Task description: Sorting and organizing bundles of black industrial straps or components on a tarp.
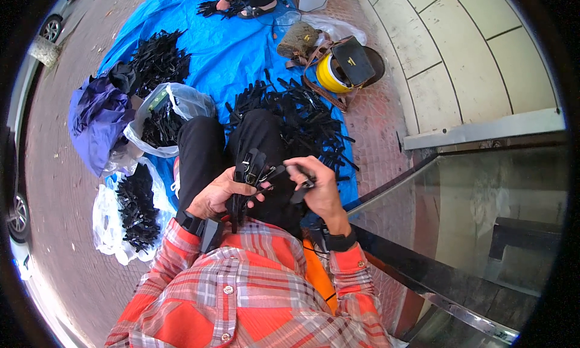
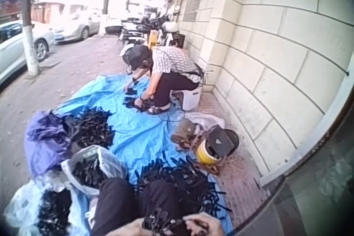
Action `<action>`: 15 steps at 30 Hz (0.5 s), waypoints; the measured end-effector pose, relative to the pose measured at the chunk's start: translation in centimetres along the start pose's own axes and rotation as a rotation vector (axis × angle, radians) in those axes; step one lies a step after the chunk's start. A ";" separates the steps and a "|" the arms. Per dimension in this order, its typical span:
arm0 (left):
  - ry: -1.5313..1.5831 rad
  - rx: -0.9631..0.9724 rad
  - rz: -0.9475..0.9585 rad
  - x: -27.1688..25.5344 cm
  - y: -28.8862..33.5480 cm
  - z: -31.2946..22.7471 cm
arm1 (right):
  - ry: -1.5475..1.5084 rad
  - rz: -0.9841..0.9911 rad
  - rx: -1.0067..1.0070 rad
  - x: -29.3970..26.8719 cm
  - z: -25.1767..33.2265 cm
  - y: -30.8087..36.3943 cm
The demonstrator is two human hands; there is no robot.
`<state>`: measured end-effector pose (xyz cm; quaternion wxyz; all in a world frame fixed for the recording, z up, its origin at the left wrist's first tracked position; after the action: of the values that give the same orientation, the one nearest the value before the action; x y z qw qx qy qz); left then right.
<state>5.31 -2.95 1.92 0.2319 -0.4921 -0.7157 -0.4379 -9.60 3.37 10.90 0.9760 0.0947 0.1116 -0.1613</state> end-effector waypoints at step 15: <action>0.036 0.089 -0.032 0.2 0.1 -0.4 | -0.763 -0.273 0.258 2.6 -5.4 -1.1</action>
<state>5.24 -3.20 2.35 0.2594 -0.4618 -0.7381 -0.4179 -8.58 2.77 4.88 0.8972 0.1338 -0.2672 -0.3252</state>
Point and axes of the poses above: each hand's wrist, its own y-axis away from the middle knuckle, its own x-axis out of the palm, z = x × y, the point moved 8 cm from there along -y, towards the middle knuckle, and after that the axes turned 4 degrees about z, right-handed, at the moved point
